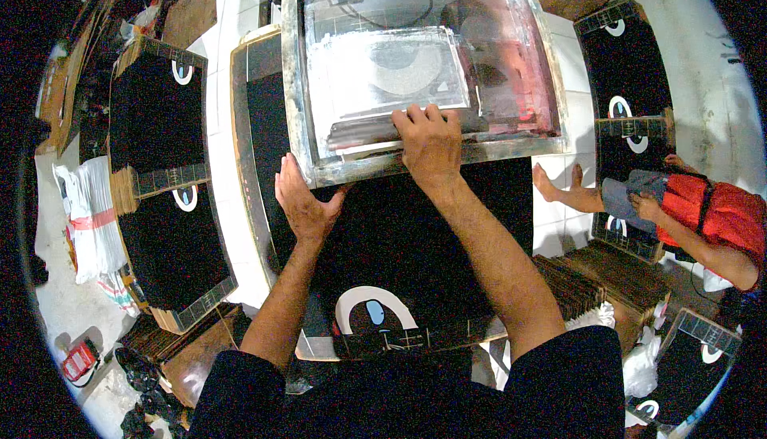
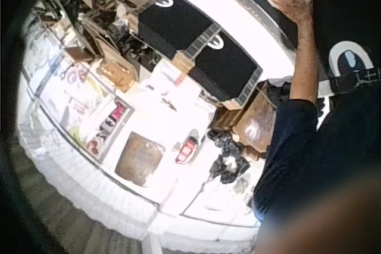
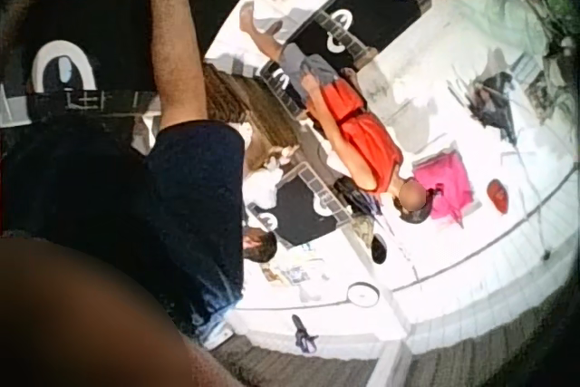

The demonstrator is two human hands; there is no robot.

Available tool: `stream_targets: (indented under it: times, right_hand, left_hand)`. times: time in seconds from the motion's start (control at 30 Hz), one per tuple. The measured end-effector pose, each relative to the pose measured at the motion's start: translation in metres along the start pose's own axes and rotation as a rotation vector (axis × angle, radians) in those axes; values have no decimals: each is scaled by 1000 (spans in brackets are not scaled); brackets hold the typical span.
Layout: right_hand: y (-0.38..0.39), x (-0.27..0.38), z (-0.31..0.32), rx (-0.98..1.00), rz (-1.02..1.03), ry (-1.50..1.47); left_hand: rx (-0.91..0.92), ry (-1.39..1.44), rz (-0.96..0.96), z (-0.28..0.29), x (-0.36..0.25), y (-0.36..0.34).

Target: The person performs screen printing on a black t-shirt using a squeegee and a screen frame. They repeatedly pull the squeegee across the screen to transfer ink, lift the screen to check the print, and reposition the t-shirt on the board.

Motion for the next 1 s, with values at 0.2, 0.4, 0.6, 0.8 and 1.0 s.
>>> stream_targets:
  times: [0.2,0.4,0.6,0.8,1.0]
  right_hand:
    - [1,-1,2,-33,24,6]
    - [5,-3,14,-158,52,-52]
    - [-27,-15,29,-57,74,-60]
    - [-31,-19,42,123,89,-106]
    - [-60,-42,17,99,127,-108]
  left_hand:
    - [-14,165,46,2,0,-3]
    - [-162,445,27,-7,1,1]
    - [-240,536,-8,-9,3,10]
    - [-238,490,7,-5,0,7]
    - [-217,492,45,-5,-1,9]
Point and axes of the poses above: each hand's wrist, its own y-axis away from the middle knuckle, its own z-axis out of the back of the hand, x = y × z, the point moved 4 cm from there along -y, towards the middle knuckle, and after that the axes turned 6 degrees about z, right-handed, at the moved point
